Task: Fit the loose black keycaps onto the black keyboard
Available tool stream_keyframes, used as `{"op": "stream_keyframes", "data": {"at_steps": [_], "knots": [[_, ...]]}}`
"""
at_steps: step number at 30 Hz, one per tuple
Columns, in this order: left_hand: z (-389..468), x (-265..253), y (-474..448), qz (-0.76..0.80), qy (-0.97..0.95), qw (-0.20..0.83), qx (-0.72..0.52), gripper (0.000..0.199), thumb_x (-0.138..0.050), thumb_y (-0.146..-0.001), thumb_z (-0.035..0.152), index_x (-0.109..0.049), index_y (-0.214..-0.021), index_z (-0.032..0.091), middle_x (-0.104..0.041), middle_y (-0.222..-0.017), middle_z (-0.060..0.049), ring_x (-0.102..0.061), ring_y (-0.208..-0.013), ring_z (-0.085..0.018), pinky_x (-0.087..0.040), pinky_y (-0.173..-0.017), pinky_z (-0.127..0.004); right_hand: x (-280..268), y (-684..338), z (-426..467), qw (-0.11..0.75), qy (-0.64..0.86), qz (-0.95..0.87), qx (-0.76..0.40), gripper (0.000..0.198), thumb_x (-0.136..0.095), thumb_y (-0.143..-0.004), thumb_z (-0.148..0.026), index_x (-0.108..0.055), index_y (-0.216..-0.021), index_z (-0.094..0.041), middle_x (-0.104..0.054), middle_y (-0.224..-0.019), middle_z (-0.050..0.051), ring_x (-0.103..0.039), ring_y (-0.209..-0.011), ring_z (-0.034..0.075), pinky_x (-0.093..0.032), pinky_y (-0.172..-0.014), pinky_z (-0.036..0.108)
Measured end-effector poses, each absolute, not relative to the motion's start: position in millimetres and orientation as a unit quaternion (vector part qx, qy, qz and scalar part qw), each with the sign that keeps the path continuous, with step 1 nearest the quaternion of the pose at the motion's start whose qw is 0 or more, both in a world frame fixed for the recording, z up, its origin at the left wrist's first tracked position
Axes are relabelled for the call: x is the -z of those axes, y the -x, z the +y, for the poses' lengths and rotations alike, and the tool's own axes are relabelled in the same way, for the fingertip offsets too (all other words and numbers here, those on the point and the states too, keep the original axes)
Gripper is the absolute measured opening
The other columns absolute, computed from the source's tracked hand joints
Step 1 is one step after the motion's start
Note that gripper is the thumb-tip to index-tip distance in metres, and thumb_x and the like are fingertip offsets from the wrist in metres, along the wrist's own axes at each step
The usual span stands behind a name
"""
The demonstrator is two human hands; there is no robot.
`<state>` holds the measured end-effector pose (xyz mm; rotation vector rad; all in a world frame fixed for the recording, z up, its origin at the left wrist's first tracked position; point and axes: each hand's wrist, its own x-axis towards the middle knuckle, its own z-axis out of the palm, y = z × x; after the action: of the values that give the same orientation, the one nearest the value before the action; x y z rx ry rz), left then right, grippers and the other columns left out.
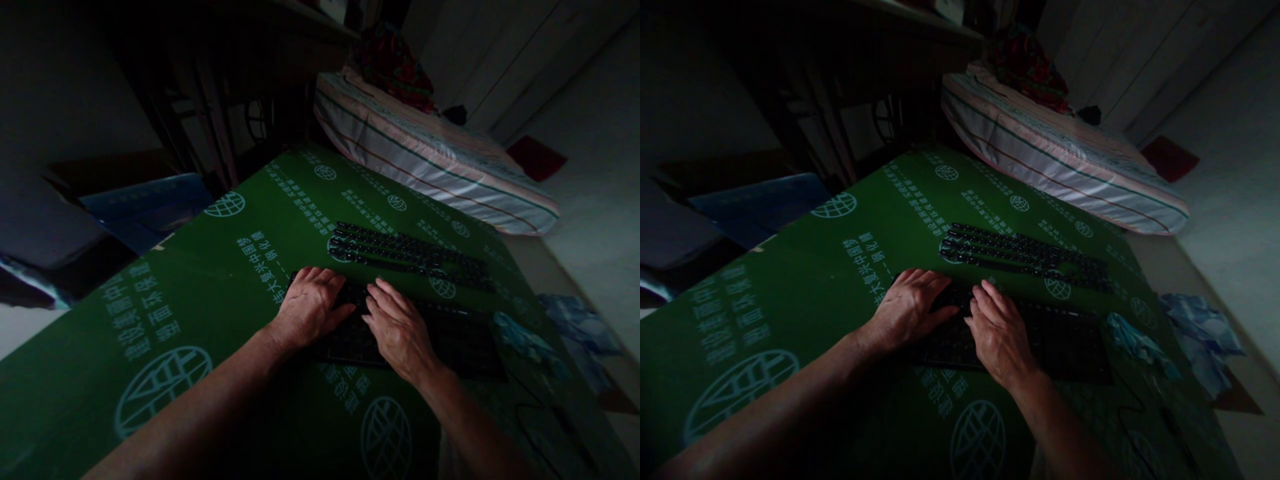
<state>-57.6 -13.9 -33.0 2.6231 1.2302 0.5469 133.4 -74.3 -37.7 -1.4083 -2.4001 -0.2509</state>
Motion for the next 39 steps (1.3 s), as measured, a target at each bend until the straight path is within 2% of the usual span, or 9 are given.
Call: {"op": "stream_keyframes", "data": {"at_steps": [14,21,24,30,39], "knots": [[-13.1,33.2,57.3,0.415,-0.887,0.094,-0.182,0.039,-0.052,-0.083,0.047,-0.058,-0.105,0.015,-0.064,-0.098,-0.009,-0.056,-0.092,-0.024,-0.039,-0.087,-0.041,45.3,-130.5,-80.4,0.173,0.508,-0.837,0.107,0.030,-0.052,-0.089,-0.027,-0.060,-0.113,-0.011,-0.057,-0.126,0.015,-0.044,-0.125,0.030,-0.041,-0.099,0.049],[-12.6,32.7,57.2,0.412,-0.886,0.091,-0.193,0.038,-0.052,-0.083,0.046,-0.059,-0.104,0.016,-0.064,-0.098,-0.009,-0.056,-0.092,-0.025,-0.039,-0.087,-0.042,49.5,-133.5,-83.1,0.253,0.518,-0.812,0.095,0.031,-0.053,-0.088,-0.023,-0.058,-0.117,-0.013,-0.058,-0.124,0.017,-0.047,-0.122,0.028,-0.044,-0.097,0.048],[-12.6,33.7,57.8,0.412,-0.888,0.085,-0.187,0.038,-0.051,-0.083,0.047,-0.058,-0.105,0.017,-0.064,-0.099,-0.008,-0.056,-0.092,-0.023,-0.039,-0.087,-0.041,49.6,-135.4,-85.4,0.278,0.524,-0.799,0.102,0.026,-0.053,-0.088,-0.021,-0.060,-0.112,-0.013,-0.059,-0.121,0.017,-0.050,-0.119,0.028,-0.046,-0.096,0.047],[-11.4,36.7,58.8,0.410,-0.890,0.075,-0.184,0.039,-0.049,-0.084,0.048,-0.058,-0.106,0.016,-0.064,-0.099,-0.009,-0.056,-0.091,-0.024,-0.040,-0.087,-0.041,48.7,-134.4,-84.0,0.253,0.523,-0.808,0.100,0.020,-0.053,-0.087,-0.022,-0.064,-0.104,-0.016,-0.059,-0.119,0.016,-0.050,-0.118,0.028,-0.047,-0.094,0.047],[-9.4,38.6,60.0,0.407,-0.889,0.074,-0.195,0.039,-0.047,-0.085,0.049,-0.058,-0.105,0.017,-0.064,-0.098,-0.009,-0.057,-0.091,-0.023,-0.041,-0.086,-0.041,51.4,-134.5,-83.3,0.268,0.529,-0.799,0.105,0.023,-0.052,-0.087,-0.024,-0.063,-0.106,-0.017,-0.059,-0.119,0.015,-0.050,-0.118,0.027,-0.046,-0.095,0.047]]}}
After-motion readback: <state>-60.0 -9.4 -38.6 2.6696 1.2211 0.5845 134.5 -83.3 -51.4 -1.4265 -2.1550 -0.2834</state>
